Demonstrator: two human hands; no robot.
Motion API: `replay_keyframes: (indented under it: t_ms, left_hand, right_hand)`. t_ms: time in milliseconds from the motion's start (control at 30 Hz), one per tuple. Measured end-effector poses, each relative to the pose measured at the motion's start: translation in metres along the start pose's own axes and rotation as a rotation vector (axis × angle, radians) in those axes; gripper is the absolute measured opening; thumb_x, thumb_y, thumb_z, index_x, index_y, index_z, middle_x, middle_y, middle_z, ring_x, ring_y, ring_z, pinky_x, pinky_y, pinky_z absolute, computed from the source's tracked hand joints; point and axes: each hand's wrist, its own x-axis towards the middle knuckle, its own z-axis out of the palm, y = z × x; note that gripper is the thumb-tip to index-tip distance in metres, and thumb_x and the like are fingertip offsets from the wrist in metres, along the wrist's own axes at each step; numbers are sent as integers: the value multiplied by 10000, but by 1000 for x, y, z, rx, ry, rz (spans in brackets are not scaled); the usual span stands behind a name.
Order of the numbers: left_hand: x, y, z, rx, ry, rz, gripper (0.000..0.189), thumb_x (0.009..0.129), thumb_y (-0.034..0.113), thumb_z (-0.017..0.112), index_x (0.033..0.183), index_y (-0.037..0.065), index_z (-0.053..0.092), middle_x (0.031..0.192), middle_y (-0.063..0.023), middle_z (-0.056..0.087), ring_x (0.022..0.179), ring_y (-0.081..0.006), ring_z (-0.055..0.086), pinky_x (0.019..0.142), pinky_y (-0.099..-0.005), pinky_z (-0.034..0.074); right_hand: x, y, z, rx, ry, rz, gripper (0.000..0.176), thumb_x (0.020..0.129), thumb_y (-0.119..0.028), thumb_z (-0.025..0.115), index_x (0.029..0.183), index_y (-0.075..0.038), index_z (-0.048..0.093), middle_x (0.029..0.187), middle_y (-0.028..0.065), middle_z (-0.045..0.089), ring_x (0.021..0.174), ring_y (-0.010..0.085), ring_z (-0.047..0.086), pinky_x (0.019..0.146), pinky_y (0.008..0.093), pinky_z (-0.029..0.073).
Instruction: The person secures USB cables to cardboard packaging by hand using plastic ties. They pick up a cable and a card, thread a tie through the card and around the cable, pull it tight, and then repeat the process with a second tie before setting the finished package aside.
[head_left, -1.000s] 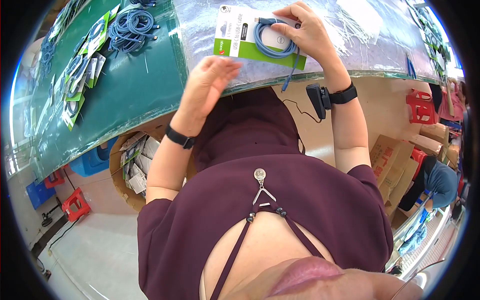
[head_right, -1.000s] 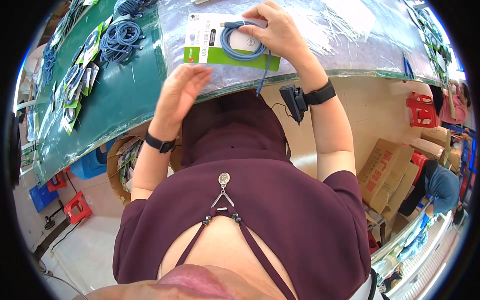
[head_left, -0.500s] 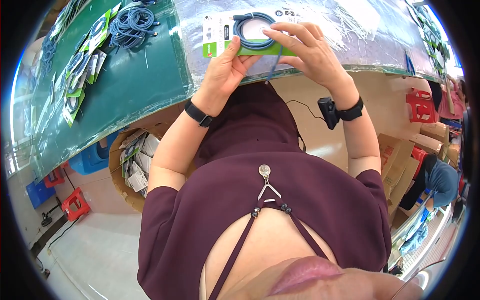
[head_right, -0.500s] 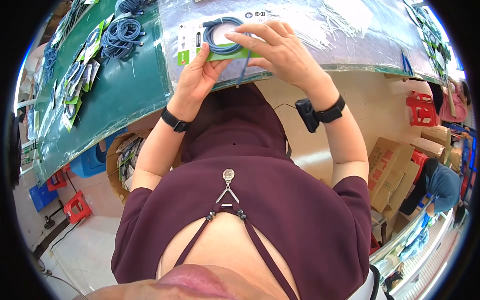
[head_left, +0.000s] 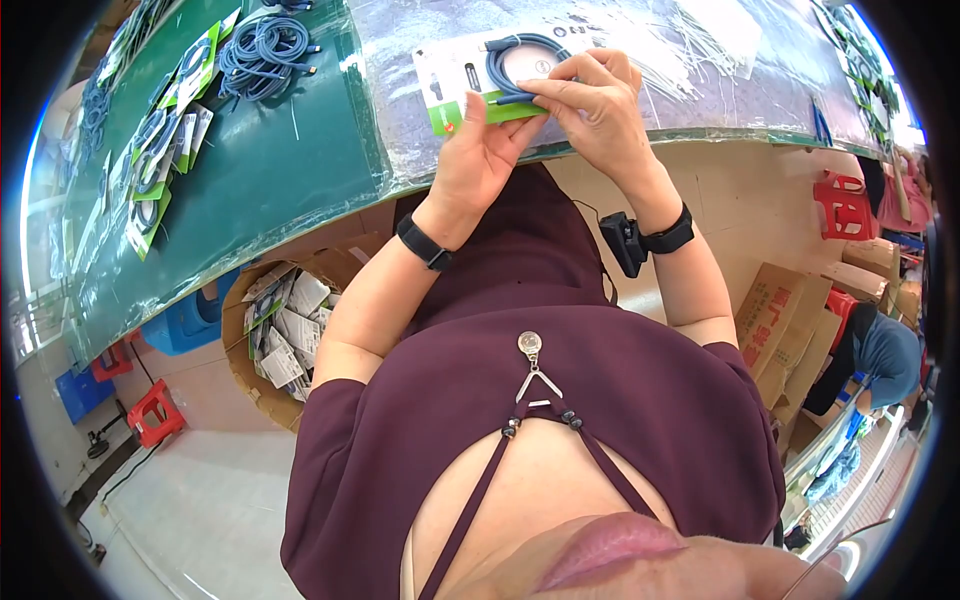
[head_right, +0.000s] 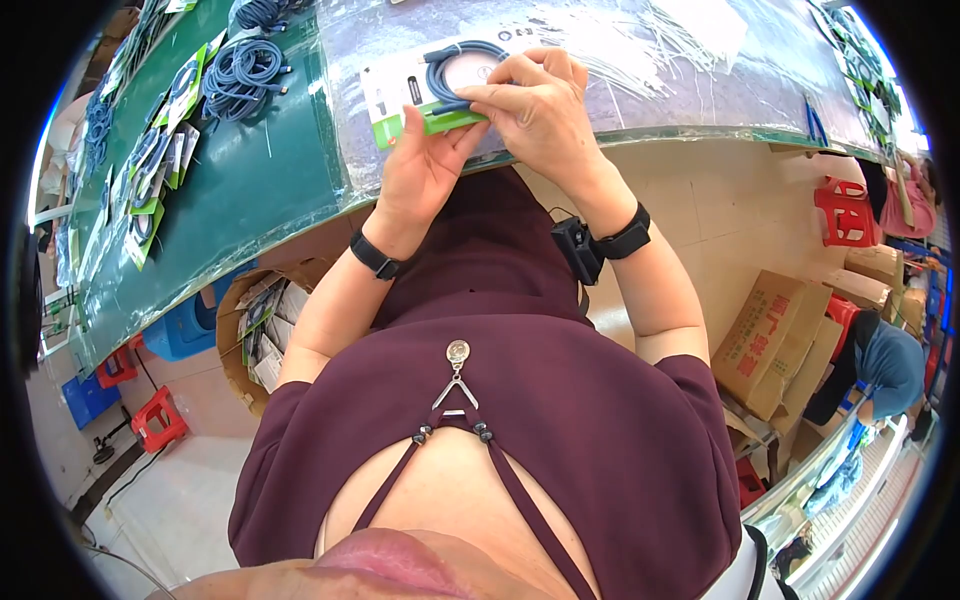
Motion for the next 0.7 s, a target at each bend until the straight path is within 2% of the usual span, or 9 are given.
replay_keyframes:
  t_ms: [167,233,333,433,500,567,700]
  left_hand:
    - [1,-1,-3,180,24,93,353,1002,199,508,1305,26,457,1206,-127,599,1123,-265,598,1006,-453,499]
    - [2,-1,-6,161,23,89,350,1001,197,511,1302,25,461,1208,-126,599,1119,-262,600,1005,-450,501]
    - [4,0,-9,131,20,83,345,998,193,516,1295,24,469,1212,-124,599,1113,-255,603,1002,-444,504]
    - [3,1,-4,14,-15,83,303,987,141,536,1260,14,506,1200,-123,607,1091,-237,613,981,-421,523]
    - [2,0,-9,113,5,83,286,981,121,541,1245,12,519,1192,-121,612,1081,-230,617,975,-416,527]
    - [0,-1,-11,307,58,79,256,970,80,552,1215,8,545,1177,-117,622,1061,-217,624,964,-404,535]
    - [3,-2,-13,236,114,71,232,951,17,557,1181,-7,569,1151,-111,634,1034,-204,634,948,-390,544]
  right_hand:
    - [-5,-10,0,-97,5,-17,284,720,-127,756,984,-231,768,957,-87,655,983,168,496,887,324,309]
    - [-6,-13,1,-105,14,-20,275,725,-120,754,977,-230,770,958,-87,655,981,168,494,887,324,308]
    - [-7,-16,7,41,68,77,283,731,-111,751,986,-234,768,957,-88,653,963,170,496,889,321,309]
    - [-6,-16,12,58,106,106,291,725,-110,754,989,-232,767,957,-86,653,951,169,498,890,319,309]
    - [-5,-15,13,65,131,121,294,722,-110,755,991,-231,766,957,-86,652,944,168,499,891,318,309]
    - [-5,-15,13,51,87,127,289,720,-110,757,987,-221,767,939,-80,651,931,162,501,884,319,315]
    - [-4,-12,10,120,20,151,269,718,-103,755,966,-205,768,906,-69,650,905,153,510,864,319,328]
